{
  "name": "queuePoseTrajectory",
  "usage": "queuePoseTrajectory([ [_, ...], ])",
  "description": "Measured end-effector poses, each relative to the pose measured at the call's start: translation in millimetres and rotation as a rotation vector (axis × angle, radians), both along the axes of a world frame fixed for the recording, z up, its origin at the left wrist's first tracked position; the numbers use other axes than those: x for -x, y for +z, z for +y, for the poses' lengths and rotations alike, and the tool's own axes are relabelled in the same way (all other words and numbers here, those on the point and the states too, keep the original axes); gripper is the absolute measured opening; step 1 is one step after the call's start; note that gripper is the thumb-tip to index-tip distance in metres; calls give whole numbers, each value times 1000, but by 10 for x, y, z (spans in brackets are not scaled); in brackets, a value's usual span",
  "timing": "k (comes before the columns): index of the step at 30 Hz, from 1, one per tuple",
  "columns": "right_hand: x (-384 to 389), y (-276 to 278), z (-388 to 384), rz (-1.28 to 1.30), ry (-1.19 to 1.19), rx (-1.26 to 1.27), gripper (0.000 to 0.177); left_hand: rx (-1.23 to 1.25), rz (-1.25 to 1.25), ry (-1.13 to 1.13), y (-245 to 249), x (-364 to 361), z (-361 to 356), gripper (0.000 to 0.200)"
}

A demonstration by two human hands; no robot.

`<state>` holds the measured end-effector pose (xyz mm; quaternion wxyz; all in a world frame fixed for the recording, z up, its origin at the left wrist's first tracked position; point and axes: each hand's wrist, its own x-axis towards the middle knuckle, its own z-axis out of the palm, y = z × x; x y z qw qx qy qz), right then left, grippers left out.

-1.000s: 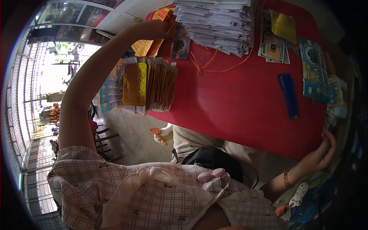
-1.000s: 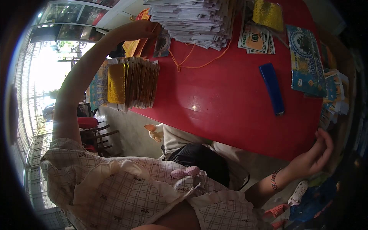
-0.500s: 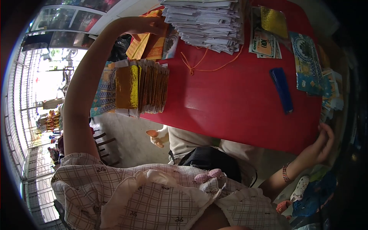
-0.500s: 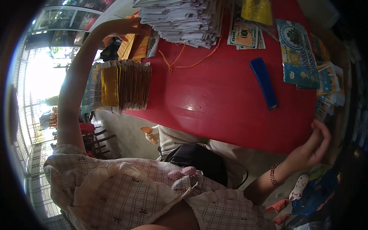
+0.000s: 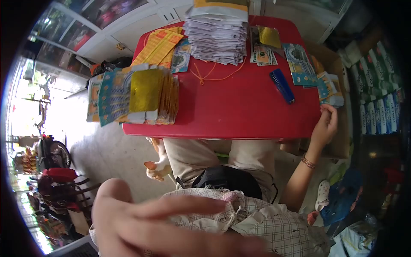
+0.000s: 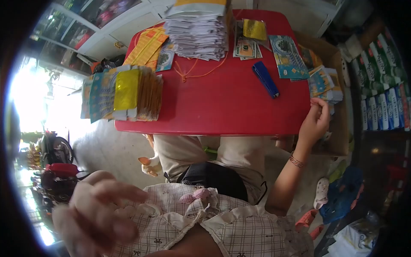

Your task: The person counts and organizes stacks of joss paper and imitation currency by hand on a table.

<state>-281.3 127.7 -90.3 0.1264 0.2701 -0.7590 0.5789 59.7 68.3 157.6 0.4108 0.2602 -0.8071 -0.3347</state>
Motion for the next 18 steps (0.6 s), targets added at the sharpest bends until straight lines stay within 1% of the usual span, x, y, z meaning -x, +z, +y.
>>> queuePoseTrajectory([
  [1, 5, 3, -12, -2, -19, -19, 12, 4, 32, 17, -20, -173, 90, 17],
  [2, 3, 19, 11, 14, -60, -114, 12, 22, 78, -48, -36, -240, 37, 17],
  [3, 29, -3, 9, 53, -33, -104, 12, 45, 125, -110, -85, -410, 225, 17],
  [4, 67, -51, 6, 22, -30, -81, 12, 71, 172, -176, -147, -616, 346, 18],
  [5, 97, -84, 5, -12, -27, -60, 13, 98, 215, -244, -204, -713, 324, 18],
  [6, 116, -84, 14, 24, -9, -54, 13, 128, 257, -314, -280, -703, 390, 18],
  [8, 147, -102, 29, 48, -53, -184, 14, 182, 329, -433, -503, -1147, 657, 19],
  [9, 158, -139, 14, 71, -9, -202, 14, 197, 353, -475, -500, -1048, 300, 19],
  [10, 220, -160, 17, 36, -6, -261, 18, 204, 379, -507, -408, -584, -523, 19],
  [11, 293, -161, 34, 5, -6, -326, 22, 208, 408, -539, -500, -673, -462, 20],
  [13, 372, -172, -17, -144, -21, -448, 34, 249, 447, -640, -633, -853, -419, 20],
  [14, 750, -385, 87, -179, 180, -469, 42, 243, 456, -693, -695, -996, -339, 21],
  [15, 737, -362, 76, -324, 286, -379, 42, 235, 453, -656, -671, -1031, -557, 21],
  [16, 732, -349, 67, -528, 311, -299, 43, 296, 393, -703, -605, -1010, -858, 19],
  [17, 674, -236, 37, -728, 322, -205, 44, 366, 333, -765, -558, -985, -1061, 25],
  [18, 667, -158, 28, -798, 362, -198, 46, 95, 59, -821, -636, -1341, -1120, 31],
])
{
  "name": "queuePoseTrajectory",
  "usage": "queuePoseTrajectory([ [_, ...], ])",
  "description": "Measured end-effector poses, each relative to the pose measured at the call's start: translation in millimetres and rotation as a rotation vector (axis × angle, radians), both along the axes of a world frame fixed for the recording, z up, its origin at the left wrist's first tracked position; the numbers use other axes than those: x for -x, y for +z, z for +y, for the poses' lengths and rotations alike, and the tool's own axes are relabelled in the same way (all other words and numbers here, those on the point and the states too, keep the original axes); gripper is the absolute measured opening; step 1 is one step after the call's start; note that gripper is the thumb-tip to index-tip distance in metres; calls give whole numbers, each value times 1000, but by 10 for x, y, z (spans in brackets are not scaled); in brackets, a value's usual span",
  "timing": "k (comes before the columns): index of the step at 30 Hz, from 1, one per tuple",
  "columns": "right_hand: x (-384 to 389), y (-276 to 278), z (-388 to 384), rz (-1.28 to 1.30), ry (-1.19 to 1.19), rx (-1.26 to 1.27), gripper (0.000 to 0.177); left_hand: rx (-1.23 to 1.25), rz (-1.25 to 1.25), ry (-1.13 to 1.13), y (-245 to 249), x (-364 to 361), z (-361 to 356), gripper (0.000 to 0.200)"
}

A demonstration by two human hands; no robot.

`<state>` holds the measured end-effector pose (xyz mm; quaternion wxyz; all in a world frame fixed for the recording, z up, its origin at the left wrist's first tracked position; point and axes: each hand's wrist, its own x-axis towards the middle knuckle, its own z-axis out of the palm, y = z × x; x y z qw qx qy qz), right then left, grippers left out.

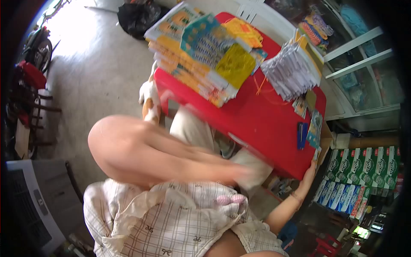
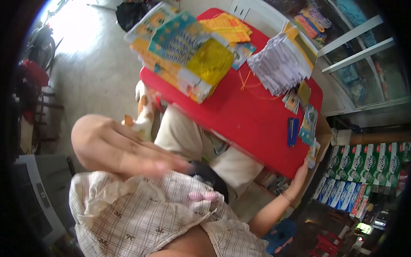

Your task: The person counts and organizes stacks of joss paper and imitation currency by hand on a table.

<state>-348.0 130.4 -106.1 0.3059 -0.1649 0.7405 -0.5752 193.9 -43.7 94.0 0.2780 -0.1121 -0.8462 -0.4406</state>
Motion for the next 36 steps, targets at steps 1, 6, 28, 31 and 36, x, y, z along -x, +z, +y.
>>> queuePoseTrajectory([
  [1, -9, 60, 17, -78, 19, 9, 47, -170, -244, -15, -55, -285, -139, 46],
  [6, 49, 60, 26, -216, 101, -11, 59, -1319, 709, 185, -2088, -1283, -580, 22],
  [28, -275, 182, -157, -234, -51, 157, 57, -1278, 241, 1048, -2762, -564, -1427, 65],
  [31, -235, 110, -151, -262, -62, 191, 55, -1271, 272, 986, -2803, -508, -1488, 66],
  [36, -174, 38, -120, -284, -26, 228, 55, -1285, 351, 923, -2834, -574, -1523, 68],
])
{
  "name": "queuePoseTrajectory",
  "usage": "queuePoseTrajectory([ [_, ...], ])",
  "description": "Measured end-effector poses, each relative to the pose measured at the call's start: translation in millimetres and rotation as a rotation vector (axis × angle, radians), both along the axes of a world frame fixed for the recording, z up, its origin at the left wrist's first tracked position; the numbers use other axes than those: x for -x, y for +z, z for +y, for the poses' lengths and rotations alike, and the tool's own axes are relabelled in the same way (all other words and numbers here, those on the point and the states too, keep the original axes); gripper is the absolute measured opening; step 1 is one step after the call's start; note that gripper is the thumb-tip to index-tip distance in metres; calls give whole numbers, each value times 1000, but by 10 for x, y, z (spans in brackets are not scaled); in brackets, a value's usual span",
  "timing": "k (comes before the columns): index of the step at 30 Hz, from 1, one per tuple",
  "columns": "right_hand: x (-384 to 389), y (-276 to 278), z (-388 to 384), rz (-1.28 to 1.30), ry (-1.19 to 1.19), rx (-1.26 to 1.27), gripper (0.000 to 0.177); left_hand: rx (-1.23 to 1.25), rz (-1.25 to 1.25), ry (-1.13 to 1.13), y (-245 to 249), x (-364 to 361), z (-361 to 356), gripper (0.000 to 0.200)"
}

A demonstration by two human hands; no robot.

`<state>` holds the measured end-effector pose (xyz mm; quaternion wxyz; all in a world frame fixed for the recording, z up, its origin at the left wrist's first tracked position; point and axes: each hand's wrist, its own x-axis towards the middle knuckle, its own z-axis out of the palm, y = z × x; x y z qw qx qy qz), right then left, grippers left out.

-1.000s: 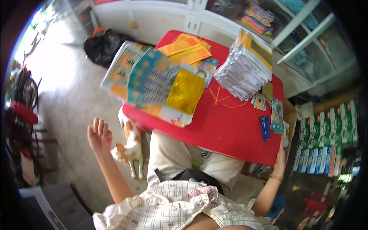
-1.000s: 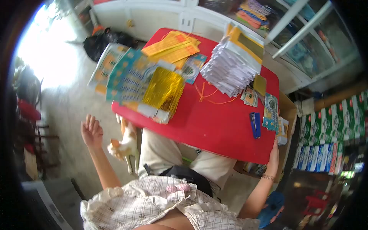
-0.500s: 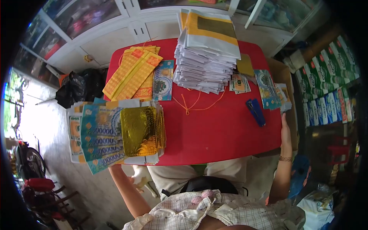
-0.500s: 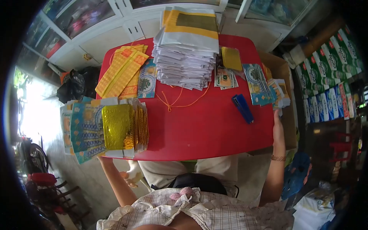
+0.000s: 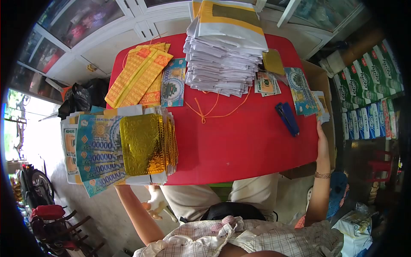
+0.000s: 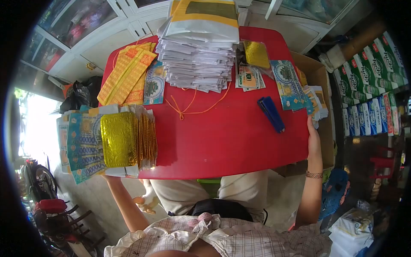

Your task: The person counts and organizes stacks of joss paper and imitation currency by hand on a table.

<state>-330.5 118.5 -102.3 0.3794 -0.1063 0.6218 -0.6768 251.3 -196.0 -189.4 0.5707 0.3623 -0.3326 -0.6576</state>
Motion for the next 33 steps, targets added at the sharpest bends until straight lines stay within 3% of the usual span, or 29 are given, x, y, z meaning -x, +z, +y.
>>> queuePoseTrajectory([
  [14, 48, -120, -1, -19, 43, 40, 58, 152, 194, -80, -78, -7, 142, 72],
  [19, -21, -23, -48, 24, 11, -58, 56, 189, 247, -137, -10, 108, 152, 73],
  [21, -36, -34, -66, 41, -16, -31, 56, 25, 29, 178, 25, 196, 253, 80],
  [22, -37, -38, -83, 54, -41, -1, 56, 35, 152, 63, -387, -201, 67, 75],
  [23, -38, -27, -87, 54, -20, -8, 56, -55, 129, 133, -515, -333, 15, 64],
  [24, -38, -10, -92, 46, -41, -23, 55, -123, 84, 213, -175, -84, 116, 52],
  [26, -29, 0, -124, 34, -37, -25, 54, -79, -13, 233, -162, -101, 37, 39],
  [28, -5, 22, -108, 27, 16, 3, 55, -31, -7, 270, 151, 194, 165, 37],
  [31, -68, 82, -88, 31, 48, 6, 61, -136, -8, 229, 85, 100, 106, 33],
  [33, 91, -105, -42, 42, 78, 18, 63, -76, -251, 221, -79, -108, 21, 36],
])
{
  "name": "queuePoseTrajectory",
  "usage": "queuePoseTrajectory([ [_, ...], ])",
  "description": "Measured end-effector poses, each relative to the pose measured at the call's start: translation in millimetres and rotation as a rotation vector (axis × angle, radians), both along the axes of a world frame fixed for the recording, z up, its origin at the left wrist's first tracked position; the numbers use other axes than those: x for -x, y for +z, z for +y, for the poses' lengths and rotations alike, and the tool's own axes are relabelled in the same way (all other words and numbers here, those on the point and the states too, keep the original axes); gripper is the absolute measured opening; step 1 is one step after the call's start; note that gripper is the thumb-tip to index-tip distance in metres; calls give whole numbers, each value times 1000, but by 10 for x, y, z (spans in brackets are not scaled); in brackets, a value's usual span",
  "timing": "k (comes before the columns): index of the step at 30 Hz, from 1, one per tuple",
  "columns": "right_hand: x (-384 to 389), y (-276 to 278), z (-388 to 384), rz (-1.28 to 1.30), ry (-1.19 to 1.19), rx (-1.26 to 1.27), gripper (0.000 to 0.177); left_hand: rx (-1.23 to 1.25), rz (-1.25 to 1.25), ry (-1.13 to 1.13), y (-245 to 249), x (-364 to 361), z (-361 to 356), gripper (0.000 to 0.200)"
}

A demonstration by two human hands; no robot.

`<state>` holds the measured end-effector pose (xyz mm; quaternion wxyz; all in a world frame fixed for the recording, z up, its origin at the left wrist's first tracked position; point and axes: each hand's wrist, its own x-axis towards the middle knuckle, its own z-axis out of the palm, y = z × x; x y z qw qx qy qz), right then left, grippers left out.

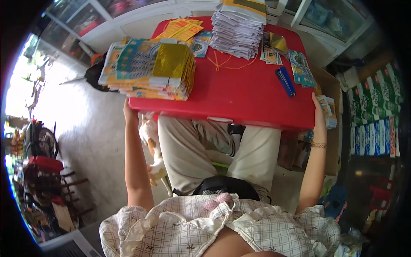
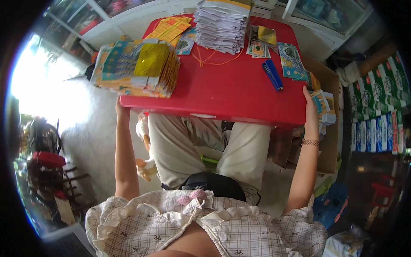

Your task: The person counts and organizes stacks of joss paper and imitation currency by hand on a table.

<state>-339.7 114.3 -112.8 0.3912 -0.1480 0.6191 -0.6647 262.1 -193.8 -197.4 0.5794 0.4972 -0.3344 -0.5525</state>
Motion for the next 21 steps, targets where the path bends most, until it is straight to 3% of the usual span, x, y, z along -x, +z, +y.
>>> queuePoseTrajectory([
  [2, 52, -10, -48, 24, 71, -2, 66, 69, -133, -13, 267, -6, 302, 38],
  [3, 5, 40, -27, 198, 17, -118, 68, 123, -264, -54, 399, -9, 509, 40],
  [4, -26, 73, -31, 376, -33, -224, 71, 177, -187, -98, 510, -38, 667, 42],
  [6, 58, -28, -59, 448, 6, -250, 76, 124, -261, 49, 915, 54, 1048, 41],
  [8, 141, -71, -83, 524, 49, -355, 80, 225, -352, 104, 1094, 3, 1338, 41],
  [13, 69, 12, -88, 580, 72, -351, 82, 272, -542, 156, 1374, -8, 1908, 39],
  [20, -65, 117, -51, 613, 6, -361, 78, 389, -652, 141, 1489, 14, 2084, 35],
  [21, -83, 173, -57, 622, 7, -357, 78, 451, -757, 153, 1448, 14, 2151, 34],
])
